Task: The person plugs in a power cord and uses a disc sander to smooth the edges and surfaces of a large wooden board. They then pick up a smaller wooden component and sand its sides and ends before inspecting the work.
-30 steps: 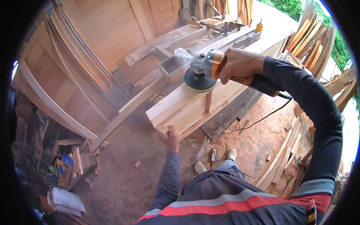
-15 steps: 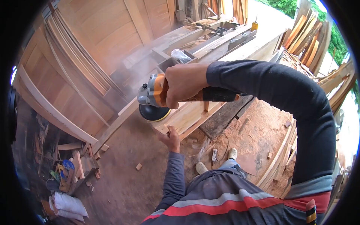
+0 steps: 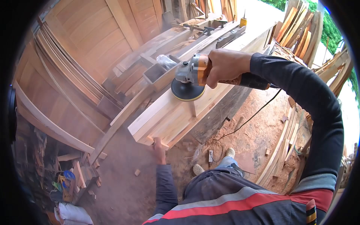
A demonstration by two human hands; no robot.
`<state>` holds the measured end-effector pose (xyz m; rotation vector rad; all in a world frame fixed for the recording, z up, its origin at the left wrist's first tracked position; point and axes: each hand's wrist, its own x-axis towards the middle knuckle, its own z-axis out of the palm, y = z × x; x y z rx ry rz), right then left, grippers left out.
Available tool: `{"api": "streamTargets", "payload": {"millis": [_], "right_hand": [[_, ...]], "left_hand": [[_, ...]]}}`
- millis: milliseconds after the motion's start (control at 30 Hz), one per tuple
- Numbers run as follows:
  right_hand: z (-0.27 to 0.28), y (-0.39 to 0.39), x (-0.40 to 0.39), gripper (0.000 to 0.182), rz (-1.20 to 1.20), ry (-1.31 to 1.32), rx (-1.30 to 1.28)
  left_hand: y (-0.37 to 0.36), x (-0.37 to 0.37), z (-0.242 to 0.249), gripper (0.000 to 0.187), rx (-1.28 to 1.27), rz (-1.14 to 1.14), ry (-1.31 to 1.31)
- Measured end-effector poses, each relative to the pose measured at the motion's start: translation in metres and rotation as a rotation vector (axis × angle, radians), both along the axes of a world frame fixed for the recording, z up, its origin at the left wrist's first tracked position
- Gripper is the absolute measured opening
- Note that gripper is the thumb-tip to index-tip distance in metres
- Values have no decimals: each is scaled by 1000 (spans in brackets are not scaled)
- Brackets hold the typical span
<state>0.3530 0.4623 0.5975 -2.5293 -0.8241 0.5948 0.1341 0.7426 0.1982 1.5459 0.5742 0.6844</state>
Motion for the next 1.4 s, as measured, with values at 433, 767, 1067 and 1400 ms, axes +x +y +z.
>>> {"api": "streamTargets", "payload": {"millis": [433,767,1067,1400], "right_hand": [[-4,-80,93,36,3,-49,12],[-7,-169,191,38,-190,-123,-10],[8,-245,278,32,-464,-51,36],[6,-236,285,26,-377,17,100]], "left_hand": [[-25,13,193,51,-281,228,-332],[-28,30,174,43,-208,481,-421],[-22,28,168,45,-268,492,-397],[-22,25,166,42,-268,501,-416]]}}
